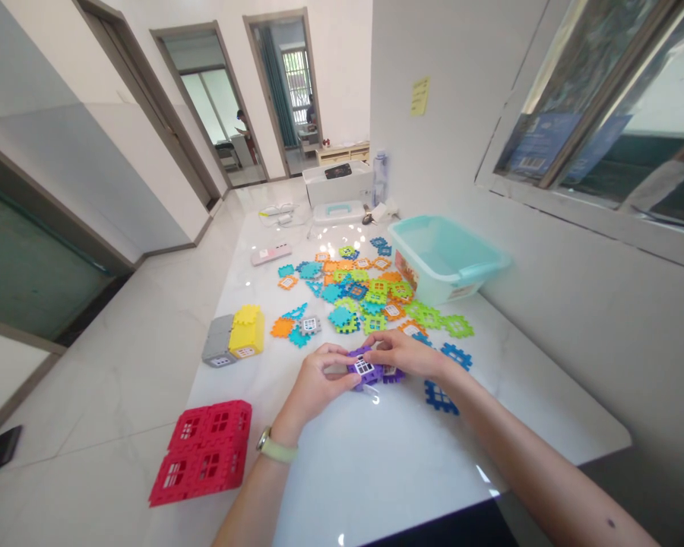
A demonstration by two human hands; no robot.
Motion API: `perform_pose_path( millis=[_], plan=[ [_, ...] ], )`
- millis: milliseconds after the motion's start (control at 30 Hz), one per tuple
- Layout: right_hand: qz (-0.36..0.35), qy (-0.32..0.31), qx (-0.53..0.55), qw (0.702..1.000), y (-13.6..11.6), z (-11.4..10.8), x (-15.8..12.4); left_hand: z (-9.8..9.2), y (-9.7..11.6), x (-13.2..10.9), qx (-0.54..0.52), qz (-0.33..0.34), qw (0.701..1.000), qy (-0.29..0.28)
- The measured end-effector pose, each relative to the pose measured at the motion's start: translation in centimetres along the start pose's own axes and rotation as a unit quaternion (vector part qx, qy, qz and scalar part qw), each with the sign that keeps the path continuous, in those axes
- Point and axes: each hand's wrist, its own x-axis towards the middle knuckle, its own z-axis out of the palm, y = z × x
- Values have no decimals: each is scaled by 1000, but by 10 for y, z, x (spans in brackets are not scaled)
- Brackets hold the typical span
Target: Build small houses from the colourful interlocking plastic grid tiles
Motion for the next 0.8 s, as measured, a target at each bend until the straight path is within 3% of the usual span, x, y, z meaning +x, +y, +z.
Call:
perform_pose_path(
  millis=[167, 300, 467, 633, 700, 800],
  plan=[
    [18, 16, -19, 1000, -5, 1, 3, -5, 2, 6, 82, 15, 996, -7],
    [21, 16, 4, 1000, -6, 1, 1, -3, -2, 4, 57, 10, 998, -4],
    [-30, 17, 10, 999, 3, 5, 0, 2, -6, -2, 38, 57, 998, -16],
    [-69, 27, 34, 997, 8, 7, 5, 0, -2, -6, 112, 53, 992, -35],
    [-86, 60, 67, 992, 8, 4, 6, -3, 2, -7, 127, 70, 988, -60],
    [-96, 156, 89, 979, 7, -2, 6, -7, 8, -9, 148, 93, 979, -102]
  ],
)
